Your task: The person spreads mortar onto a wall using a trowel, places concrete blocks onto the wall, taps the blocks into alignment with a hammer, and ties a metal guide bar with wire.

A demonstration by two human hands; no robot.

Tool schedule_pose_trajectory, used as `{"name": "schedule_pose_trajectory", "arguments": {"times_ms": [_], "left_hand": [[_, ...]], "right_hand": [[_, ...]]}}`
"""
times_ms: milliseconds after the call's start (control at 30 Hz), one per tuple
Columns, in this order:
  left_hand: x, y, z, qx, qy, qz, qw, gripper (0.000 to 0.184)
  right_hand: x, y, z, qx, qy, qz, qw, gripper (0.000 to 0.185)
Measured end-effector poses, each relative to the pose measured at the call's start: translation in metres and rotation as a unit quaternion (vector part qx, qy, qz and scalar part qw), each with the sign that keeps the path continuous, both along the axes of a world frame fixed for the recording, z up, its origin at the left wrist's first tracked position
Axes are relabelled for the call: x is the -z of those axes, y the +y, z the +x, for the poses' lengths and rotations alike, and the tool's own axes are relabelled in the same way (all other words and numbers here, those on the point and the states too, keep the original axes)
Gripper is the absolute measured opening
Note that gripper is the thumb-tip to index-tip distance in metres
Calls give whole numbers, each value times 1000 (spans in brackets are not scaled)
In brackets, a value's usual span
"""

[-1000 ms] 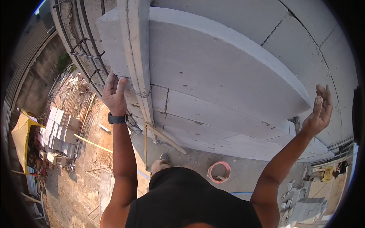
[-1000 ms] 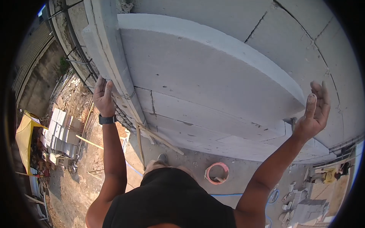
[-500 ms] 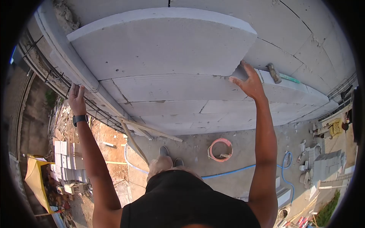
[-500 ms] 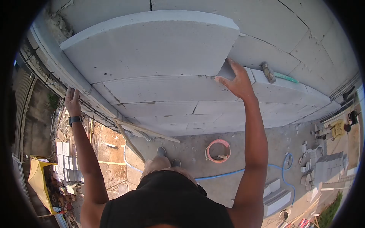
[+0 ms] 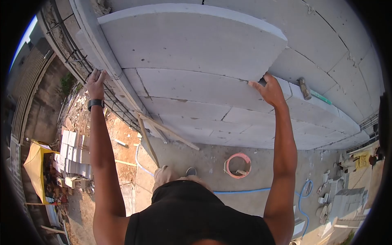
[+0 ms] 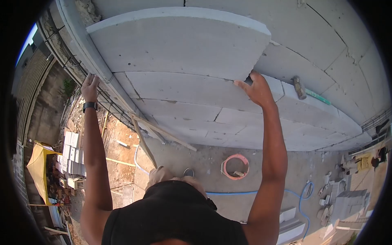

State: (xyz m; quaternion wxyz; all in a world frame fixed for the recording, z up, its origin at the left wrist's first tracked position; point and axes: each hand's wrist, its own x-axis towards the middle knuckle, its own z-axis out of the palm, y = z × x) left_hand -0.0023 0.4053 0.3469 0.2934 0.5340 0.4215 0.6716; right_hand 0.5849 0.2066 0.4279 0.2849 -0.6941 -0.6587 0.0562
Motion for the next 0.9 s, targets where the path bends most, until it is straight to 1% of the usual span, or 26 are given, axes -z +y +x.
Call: {"name": "schedule_pose_trajectory", "arguments": {"times_ms": [167, 233, 267, 300, 333, 367, 433, 467, 500, 533, 600, 667, 700, 767, 900], "left_hand": [[-1, -7, 7, -27, 29, -3, 999, 60], [5, 3, -1, -38, 54, 11, 998, 57], [11, 8, -8, -46, 51, 9, 998, 57], [9, 4, -2, -27, 17, 19, 999, 58], [6, -1, 5, -11, -17, 31, 999, 59], [6, -3, 10, -2, -22, 31, 999, 57], [8, 0, 11, -8, -13, 33, 999, 54], [9, 0, 11, -19, -1, 33, 999, 52], [-3, -14, 22, 2, -13, 43, 999, 52], [-2, -14, 25, 18, -38, 53, 998, 53], [-7, -21, 33, -25, -19, 36, 999, 54], [15, 1, 29, 2, -47, 83, 995, 56], [14, 0, 31, -9, -53, 87, 995, 56], [10, -8, 36, -22, -35, 67, 997, 59], [14, -7, 41, -47, -24, 53, 997, 62]], "right_hand": [[-3, 0, -2, -18, 33, -5, 999, 52], [-6, -1, -7, -13, 26, -4, 1000, 50], [-7, -3, -9, -4, 19, -4, 1000, 48], [-9, -4, -10, -12, 15, -5, 1000, 48], [-11, -5, -10, 6, 7, -21, 1000, 46], [-12, -4, -10, 18, -1, -35, 999, 44], [-3, 0, 0, -19, -6, 0, 1000, 42], [-4, 0, -2, -5, -9, -12, 1000, 41], [-2, -2, -5, 25, -33, 4, 999, 39], [-1, -2, -4, 14, -21, 14, 1000, 39], [0, -2, -1, 28, -23, -4, 999, 41], [8, 3, 11, 2, -22, 15, 1000, 44], [8, 2, 12, -10, -29, 18, 999, 44], [5, 1, 9, 40, -30, -6, 999, 45], [1, -1, 11, 56, -50, -8, 997, 47]]}}
